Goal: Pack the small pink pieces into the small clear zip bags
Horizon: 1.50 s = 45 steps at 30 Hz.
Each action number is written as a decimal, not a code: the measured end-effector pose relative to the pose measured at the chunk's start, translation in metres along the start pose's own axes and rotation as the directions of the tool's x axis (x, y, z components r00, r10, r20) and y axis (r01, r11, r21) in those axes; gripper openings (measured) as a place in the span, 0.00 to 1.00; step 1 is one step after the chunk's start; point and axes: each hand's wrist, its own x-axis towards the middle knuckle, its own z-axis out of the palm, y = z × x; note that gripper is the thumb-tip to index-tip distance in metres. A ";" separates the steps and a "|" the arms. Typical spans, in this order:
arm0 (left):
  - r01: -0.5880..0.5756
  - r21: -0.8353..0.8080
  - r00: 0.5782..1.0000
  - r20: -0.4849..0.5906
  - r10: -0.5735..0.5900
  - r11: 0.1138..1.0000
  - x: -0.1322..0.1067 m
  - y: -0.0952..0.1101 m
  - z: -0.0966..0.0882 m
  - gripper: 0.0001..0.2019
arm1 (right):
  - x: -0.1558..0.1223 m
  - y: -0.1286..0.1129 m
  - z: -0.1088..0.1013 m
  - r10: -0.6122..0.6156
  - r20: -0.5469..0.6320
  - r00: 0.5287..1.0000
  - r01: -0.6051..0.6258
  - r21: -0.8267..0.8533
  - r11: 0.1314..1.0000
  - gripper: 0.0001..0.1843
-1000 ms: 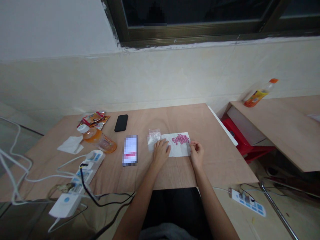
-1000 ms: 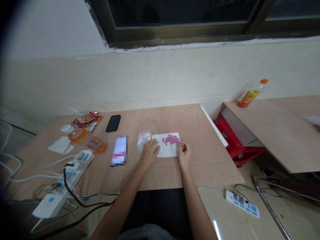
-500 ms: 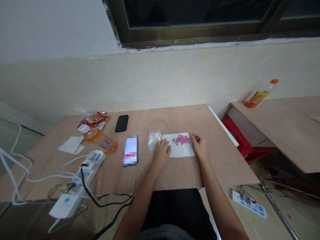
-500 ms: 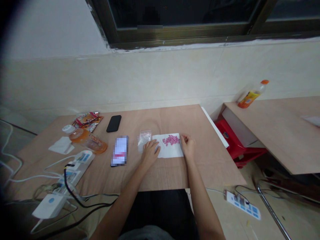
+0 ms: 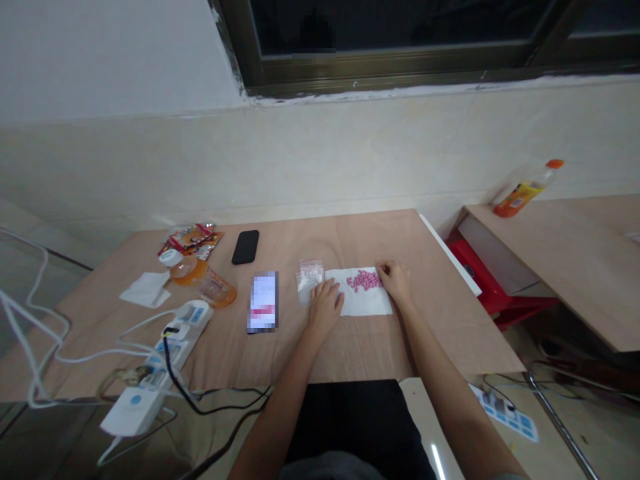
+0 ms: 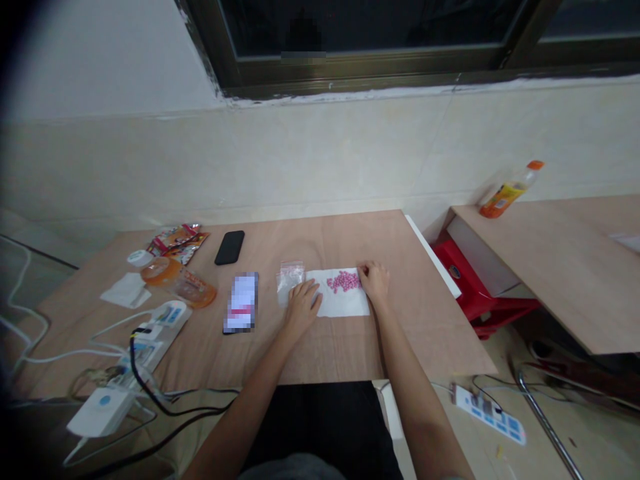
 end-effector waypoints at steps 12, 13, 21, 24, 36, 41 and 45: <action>0.003 -0.009 1.000 -0.007 -0.003 1.000 -0.001 0.000 0.001 0.16 | 0.003 0.000 0.001 0.004 0.018 1.000 -0.003 -0.045 0.999 0.13; 0.003 -0.010 1.000 -0.008 -0.003 1.000 -0.001 0.000 0.001 0.16 | 0.003 0.000 0.001 -0.002 0.021 1.000 0.003 -0.045 0.999 0.12; 0.001 -0.004 1.000 -0.008 -0.001 1.000 0.000 0.000 0.000 0.16 | 0.005 0.001 0.003 0.003 0.046 0.999 0.001 -0.089 0.996 0.12; 0.005 -0.002 1.000 -0.004 -0.005 1.000 0.000 0.000 0.001 0.16 | 0.005 -0.001 0.002 0.009 0.032 0.999 -0.006 -0.085 0.996 0.12; -0.004 0.002 1.000 0.000 0.004 1.000 -0.001 0.000 0.000 0.17 | 0.006 0.002 0.003 -0.005 0.038 0.999 0.007 -0.045 0.999 0.12; 0.002 0.008 1.000 0.021 -0.003 1.000 0.000 0.000 0.000 0.17 | 0.009 -0.001 0.001 0.014 0.078 0.997 -0.007 -0.096 0.995 0.12; 0.010 0.048 0.998 0.057 -0.013 0.999 0.001 0.002 0.000 0.20 | 0.013 -0.006 -0.001 0.038 0.134 0.990 -0.015 -0.165 0.986 0.14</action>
